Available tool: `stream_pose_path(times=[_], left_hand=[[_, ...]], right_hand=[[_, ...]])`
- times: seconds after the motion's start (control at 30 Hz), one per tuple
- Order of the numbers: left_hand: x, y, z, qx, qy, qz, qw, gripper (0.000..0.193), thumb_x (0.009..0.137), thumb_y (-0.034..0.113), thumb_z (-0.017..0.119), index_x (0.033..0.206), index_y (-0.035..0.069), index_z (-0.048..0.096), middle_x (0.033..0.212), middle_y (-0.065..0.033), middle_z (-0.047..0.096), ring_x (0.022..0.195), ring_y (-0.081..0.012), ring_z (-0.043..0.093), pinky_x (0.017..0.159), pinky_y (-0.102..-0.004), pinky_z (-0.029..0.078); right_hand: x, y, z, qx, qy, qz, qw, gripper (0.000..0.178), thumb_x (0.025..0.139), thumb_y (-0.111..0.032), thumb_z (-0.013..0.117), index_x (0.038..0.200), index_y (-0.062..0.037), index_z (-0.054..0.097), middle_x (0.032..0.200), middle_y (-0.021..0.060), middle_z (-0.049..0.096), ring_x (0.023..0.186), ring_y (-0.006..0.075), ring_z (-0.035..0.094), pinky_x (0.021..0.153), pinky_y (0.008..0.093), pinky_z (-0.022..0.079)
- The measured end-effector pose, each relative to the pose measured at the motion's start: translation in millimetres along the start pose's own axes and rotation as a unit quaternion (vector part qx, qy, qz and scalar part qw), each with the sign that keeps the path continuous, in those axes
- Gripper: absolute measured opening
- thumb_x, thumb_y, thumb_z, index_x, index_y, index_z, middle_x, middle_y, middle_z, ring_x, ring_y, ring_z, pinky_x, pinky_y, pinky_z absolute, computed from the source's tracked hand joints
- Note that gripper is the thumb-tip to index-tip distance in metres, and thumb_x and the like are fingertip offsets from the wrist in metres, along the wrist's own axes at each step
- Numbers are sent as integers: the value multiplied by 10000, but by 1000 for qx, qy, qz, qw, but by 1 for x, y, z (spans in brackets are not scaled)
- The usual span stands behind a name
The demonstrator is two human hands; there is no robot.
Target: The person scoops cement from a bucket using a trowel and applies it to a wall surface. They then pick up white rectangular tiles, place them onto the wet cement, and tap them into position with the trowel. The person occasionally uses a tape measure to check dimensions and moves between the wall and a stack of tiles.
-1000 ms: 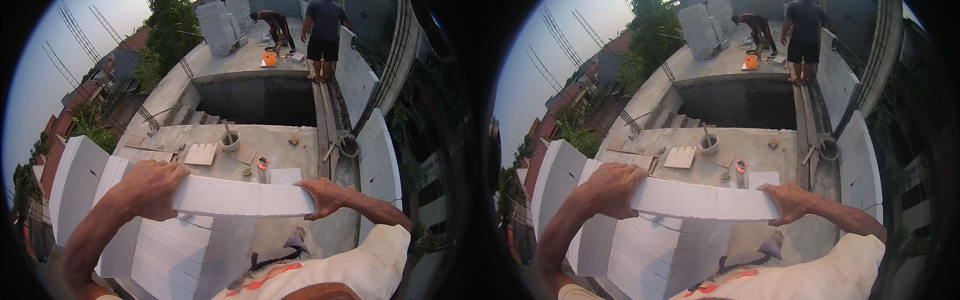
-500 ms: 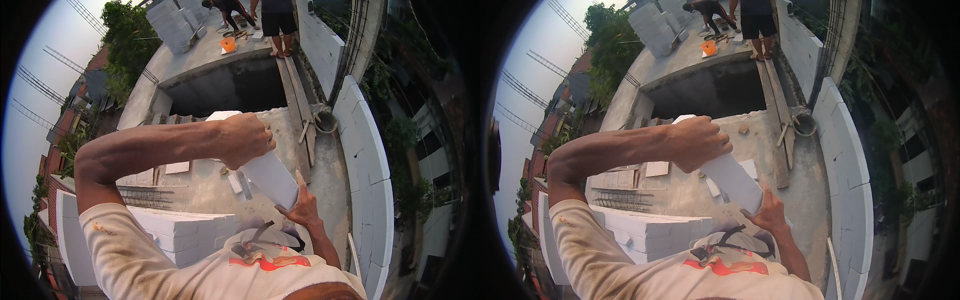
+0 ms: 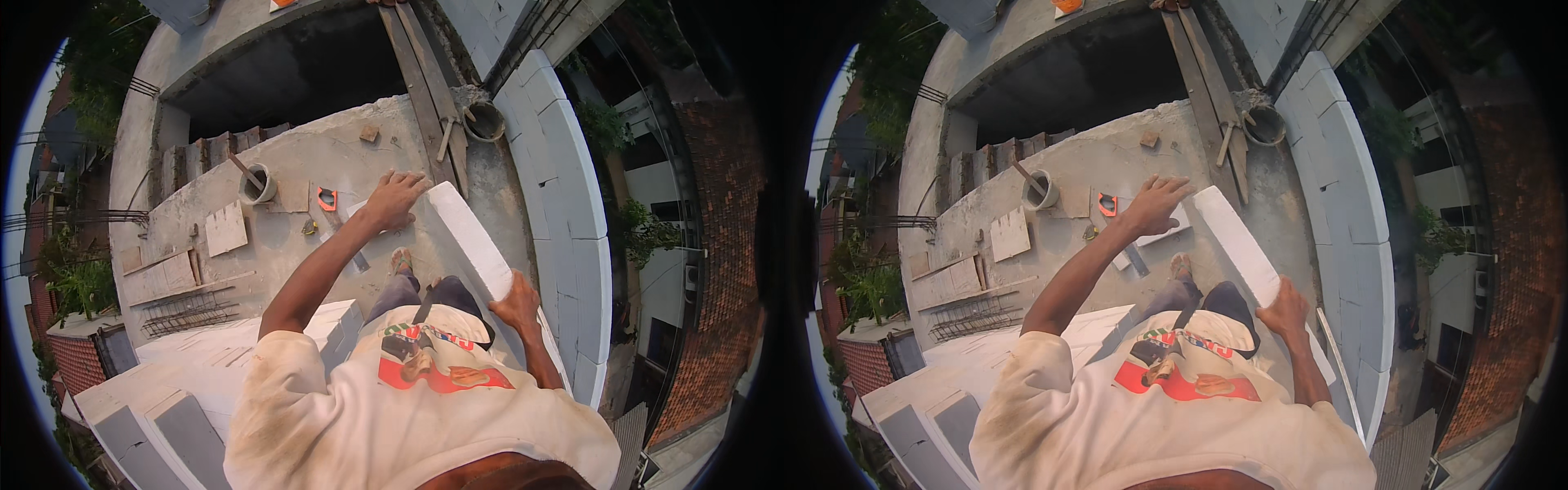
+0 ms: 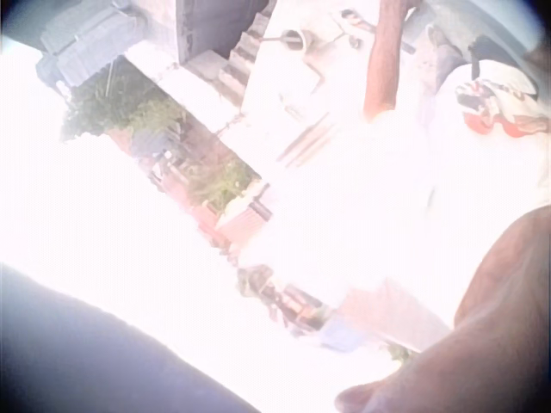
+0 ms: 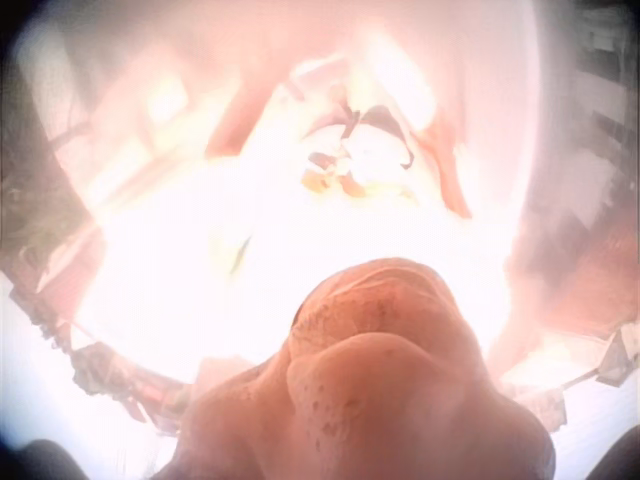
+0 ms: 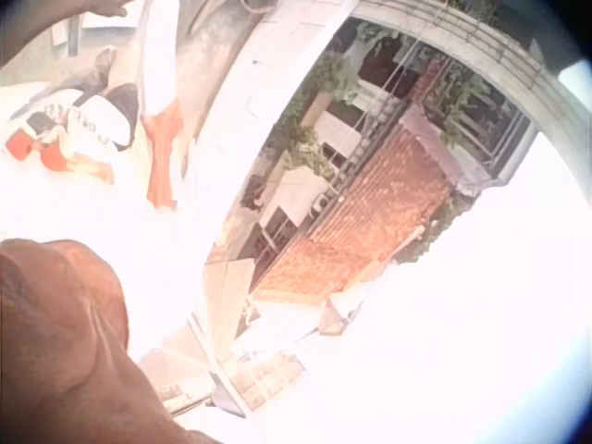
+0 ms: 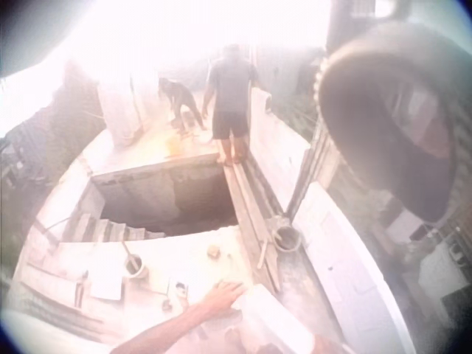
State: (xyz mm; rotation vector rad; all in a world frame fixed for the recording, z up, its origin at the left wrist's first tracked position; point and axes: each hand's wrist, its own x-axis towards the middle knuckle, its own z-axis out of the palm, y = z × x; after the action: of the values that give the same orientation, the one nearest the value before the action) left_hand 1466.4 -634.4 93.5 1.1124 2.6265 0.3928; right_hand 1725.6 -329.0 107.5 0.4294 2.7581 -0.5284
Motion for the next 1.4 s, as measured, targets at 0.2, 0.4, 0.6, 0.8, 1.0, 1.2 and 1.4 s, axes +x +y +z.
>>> stream_pose_path(times=[0.2,0.4,0.6,0.8,1.0,1.2,1.4], left_hand=[[-103,-140,171,-216,-161,-319,909,683,862,354,811,1362,-67,612,1297,-327,671,1240,-454,647,1079,-476,510],[-198,-162,197,-312,-306,-569,696,447,919,402,770,1121,3,760,1123,-224,752,1037,-388,725,882,-540,556],[-127,-191,184,-443,-182,-574,664,618,927,340,793,1388,-40,638,1163,-183,740,960,-300,716,793,-459,578],[22,-283,157,-437,-59,-437,784,689,929,291,781,1433,-123,559,1204,-218,724,1000,-269,713,894,-375,560],[105,-406,127,-414,-81,-474,772,660,885,312,780,1372,-107,628,1347,-293,681,1276,-358,665,1063,-409,526],[191,-539,56,-317,-149,-486,801,545,884,329,777,1276,-44,710,1241,-260,731,1191,-376,702,1035,-433,537],[360,-623,-33,-265,-37,-394,879,427,868,307,754,1141,-22,754,1107,-257,751,1090,-381,721,975,-453,545]], right_hand=[[14,31,6,-48,-158,198,966,848,587,-295,926,1279,45,571,1135,269,738,1078,435,722,955,505,568],[38,67,20,-27,-191,282,940,892,602,-374,953,1293,31,561,1148,266,742,1090,438,723,953,504,576],[105,52,1,26,-136,299,944,901,625,-331,934,1346,12,516,1181,271,728,1110,446,710,963,512,569],[220,25,-12,46,-81,269,959,904,636,-332,931,1353,12,501,1169,282,725,1107,456,707,954,520,570],[351,-15,-20,27,-70,291,954,894,701,-477,911,1371,-51,501,1148,283,735,1096,492,700,943,556,558],[482,-79,-80,61,-75,313,945,995,574,-376,971,1375,-52,477,1209,248,720,1159,439,687,1011,506,541],[594,-130,-129,68,-63,319,943,1058,584,-429,966,1403,16,466,1223,268,713,1183,439,680,1011,500,536]])
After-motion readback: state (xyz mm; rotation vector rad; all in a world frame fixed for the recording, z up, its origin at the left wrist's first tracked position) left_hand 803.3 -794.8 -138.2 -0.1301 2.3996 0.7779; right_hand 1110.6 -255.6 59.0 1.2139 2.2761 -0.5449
